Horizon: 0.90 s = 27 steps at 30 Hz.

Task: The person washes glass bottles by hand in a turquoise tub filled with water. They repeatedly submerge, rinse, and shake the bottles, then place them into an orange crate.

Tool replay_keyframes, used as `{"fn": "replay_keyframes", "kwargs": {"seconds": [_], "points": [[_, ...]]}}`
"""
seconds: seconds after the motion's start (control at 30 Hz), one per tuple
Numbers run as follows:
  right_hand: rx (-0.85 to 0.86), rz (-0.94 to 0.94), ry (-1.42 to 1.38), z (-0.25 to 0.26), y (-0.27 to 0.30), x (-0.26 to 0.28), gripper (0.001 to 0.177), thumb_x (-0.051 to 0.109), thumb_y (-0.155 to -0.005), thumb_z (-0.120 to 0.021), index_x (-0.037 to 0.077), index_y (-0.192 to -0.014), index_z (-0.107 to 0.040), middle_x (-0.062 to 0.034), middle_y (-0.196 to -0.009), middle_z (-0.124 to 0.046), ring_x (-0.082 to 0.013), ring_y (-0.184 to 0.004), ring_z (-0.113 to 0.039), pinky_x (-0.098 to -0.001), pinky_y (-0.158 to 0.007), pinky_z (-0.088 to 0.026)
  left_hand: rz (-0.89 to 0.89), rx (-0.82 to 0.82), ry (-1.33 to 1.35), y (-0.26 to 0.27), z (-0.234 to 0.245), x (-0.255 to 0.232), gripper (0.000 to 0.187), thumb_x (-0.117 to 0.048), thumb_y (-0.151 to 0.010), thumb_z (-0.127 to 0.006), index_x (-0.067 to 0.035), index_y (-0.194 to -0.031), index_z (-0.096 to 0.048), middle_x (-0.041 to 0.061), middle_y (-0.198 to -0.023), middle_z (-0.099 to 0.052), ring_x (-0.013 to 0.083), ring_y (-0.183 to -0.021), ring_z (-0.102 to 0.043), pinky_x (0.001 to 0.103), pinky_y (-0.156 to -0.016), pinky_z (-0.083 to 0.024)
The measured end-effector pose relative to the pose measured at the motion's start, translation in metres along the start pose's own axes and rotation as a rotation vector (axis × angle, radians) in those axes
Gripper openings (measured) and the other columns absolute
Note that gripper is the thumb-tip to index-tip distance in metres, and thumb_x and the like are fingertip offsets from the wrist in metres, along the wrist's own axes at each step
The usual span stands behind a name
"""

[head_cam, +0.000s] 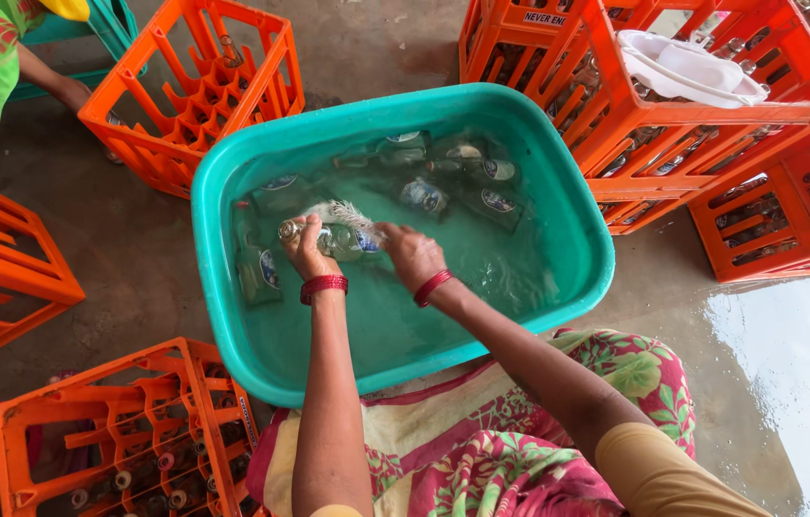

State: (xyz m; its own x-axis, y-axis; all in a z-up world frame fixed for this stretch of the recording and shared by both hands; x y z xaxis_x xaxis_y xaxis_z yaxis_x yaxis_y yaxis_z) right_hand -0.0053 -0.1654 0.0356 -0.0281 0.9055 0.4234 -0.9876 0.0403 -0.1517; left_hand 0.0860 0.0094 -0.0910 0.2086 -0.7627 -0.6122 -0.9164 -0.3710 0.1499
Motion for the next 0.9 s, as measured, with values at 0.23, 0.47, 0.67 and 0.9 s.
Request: {"fn": "replay_keyframes", "kwargs": {"seconds": [0.23, 0.47, 0.67, 0.9], "points": [[0.188, 0.111, -0.020, -0.010, 0.042, 0.033, 0.076, -0.006, -0.083, -0.049, 0.021, -0.153, -0.041, -0.0209, -0.119, -0.069, -0.0437, -0.096, -0.068, -0.0538, -0.078, -0.055, -0.063, -0.018, 0.033, -0.011, 0.031, 0.027, 0.036, -0.005, -0.084, -0.080, -0.008, -0.110, -0.056, 0.004, -0.106, -0.059, 0.0170, -0.099, -0.059, 0.035, -0.090, -0.051], [0.495, 0.184, 0.283, 0.025, 0.049, -0.043, 0.070, -0.003, -0.088, -0.047, 0.036, -0.147, -0.052, -0.0117, -0.128, -0.068, -0.0335, -0.103, -0.071, -0.0450, -0.083, -0.059, -0.082, -0.067, 0.006, -0.024, 0.039, 0.022, 0.036, -0.012, -0.089, -0.080, -0.005, -0.115, -0.056, 0.005, -0.111, -0.060, 0.0205, -0.105, -0.061, 0.038, -0.097, -0.053], [0.128, 0.084, 0.568, 0.097, 0.025, -0.083, 0.059, 0.007, -0.090, -0.061, 0.035, -0.142, -0.055, -0.0064, -0.133, -0.062, -0.0318, -0.122, -0.063, -0.0463, -0.099, -0.054, 0.185, 0.032, 0.295, -0.004, -0.006, 0.007, 0.028, -0.028, -0.097, -0.068, -0.009, -0.112, -0.054, 0.015, -0.102, -0.070, 0.0310, -0.097, -0.068, 0.048, -0.087, -0.058], [0.137, 0.234, -0.839, 0.101, 0.042, -0.033, 0.097, 0.000, -0.085, -0.079, 0.012, -0.161, -0.019, -0.0158, -0.153, -0.036, -0.0333, -0.137, -0.045, -0.0453, -0.101, -0.054, 0.361, 0.290, 0.557, 0.071, -0.101, -0.012, 0.027, -0.037, -0.102, -0.063, -0.013, -0.112, -0.056, 0.022, -0.107, -0.071, 0.0407, -0.105, -0.069, 0.056, -0.092, -0.057]]}}
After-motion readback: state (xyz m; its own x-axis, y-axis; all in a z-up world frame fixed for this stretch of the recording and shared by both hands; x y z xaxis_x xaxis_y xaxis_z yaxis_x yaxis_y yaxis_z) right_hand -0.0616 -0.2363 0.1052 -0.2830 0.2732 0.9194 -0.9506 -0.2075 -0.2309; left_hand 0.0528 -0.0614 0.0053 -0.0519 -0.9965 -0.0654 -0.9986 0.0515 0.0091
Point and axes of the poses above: each hand's wrist, its own y-axis away from the middle knuckle, its own z-axis out of the back of the hand, x = y × z, the point moved 7 cm from there along -y, towards the middle knuckle
